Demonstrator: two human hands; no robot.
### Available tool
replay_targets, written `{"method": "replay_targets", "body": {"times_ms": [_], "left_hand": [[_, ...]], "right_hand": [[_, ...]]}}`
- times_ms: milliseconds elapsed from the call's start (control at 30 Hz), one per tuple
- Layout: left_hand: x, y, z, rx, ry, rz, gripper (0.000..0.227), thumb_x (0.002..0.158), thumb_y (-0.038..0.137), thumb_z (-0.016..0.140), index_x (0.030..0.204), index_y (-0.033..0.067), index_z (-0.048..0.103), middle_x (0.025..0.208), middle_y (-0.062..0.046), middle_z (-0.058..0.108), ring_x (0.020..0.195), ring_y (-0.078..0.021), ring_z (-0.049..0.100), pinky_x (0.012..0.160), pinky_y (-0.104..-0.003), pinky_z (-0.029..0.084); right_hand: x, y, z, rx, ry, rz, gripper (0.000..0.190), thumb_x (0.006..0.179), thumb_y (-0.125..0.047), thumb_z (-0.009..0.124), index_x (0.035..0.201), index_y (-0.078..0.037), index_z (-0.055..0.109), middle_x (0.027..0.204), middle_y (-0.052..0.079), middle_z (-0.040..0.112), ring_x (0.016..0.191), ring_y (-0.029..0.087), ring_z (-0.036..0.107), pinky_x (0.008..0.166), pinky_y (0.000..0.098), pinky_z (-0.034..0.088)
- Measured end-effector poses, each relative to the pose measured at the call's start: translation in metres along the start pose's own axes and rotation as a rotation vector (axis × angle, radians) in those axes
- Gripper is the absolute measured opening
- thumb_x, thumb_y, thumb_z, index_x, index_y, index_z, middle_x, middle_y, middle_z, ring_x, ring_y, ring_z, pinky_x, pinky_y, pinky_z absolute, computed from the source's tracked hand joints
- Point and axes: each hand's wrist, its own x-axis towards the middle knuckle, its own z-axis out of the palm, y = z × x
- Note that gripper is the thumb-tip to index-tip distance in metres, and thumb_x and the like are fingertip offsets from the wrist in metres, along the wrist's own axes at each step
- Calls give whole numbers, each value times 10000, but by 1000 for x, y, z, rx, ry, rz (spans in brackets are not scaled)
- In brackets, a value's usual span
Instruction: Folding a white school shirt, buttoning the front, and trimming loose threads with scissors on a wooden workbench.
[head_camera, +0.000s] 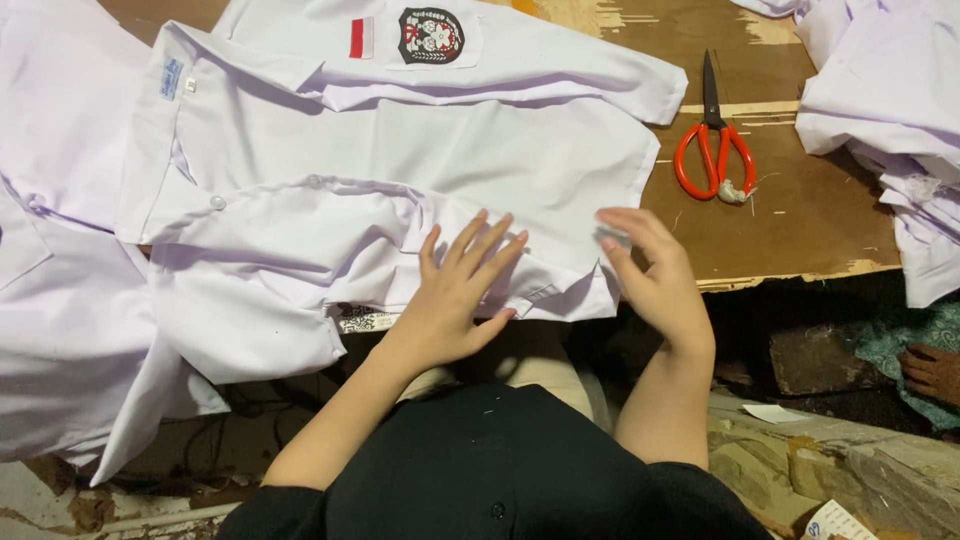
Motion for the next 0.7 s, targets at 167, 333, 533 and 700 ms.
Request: {"method": "replay_targets", "body": {"times_ms": [167,333,533,700], "left_hand": [[-2,-18,29,36,88,126,456,839,151,744,1273,201,613,1202,-11,593,1354,-241,472,1168,-664,68],[-8,-38,30,-42,265,81,287,833,66,759,1077,213,723,1044,23,656,1114,-177,604,1144,-585,152],[-5,-59,32,-435,362,-179,97,1023,247,668,1072,228,749,852,94,711,898,-100,685,1102,-411,271],[-7,-54,16,-821,408,-250,196,1073,150,564,999,70,727,660,-11,592,739,-96,549,912,-340,445]], "right_hand": [[-6,-29,1,109,-193,-14,161,967,-70,666,842,-71,768,854,56,764,782,205,696,815,357,545],[-10,-41,4,47,-200,-98,265,855,-132,800,1116,-113,756,1113,81,733,992,273,689,925,413,514],[-4,-37,45,-20,-2,-200,474,858,-82,819,1308,-107,672,1241,78,659,1154,280,643,1001,400,458],[2,-41,66,13,142,-248,380,831,-118,885,1153,-123,684,1250,77,579,1016,267,628,942,413,482]]}}
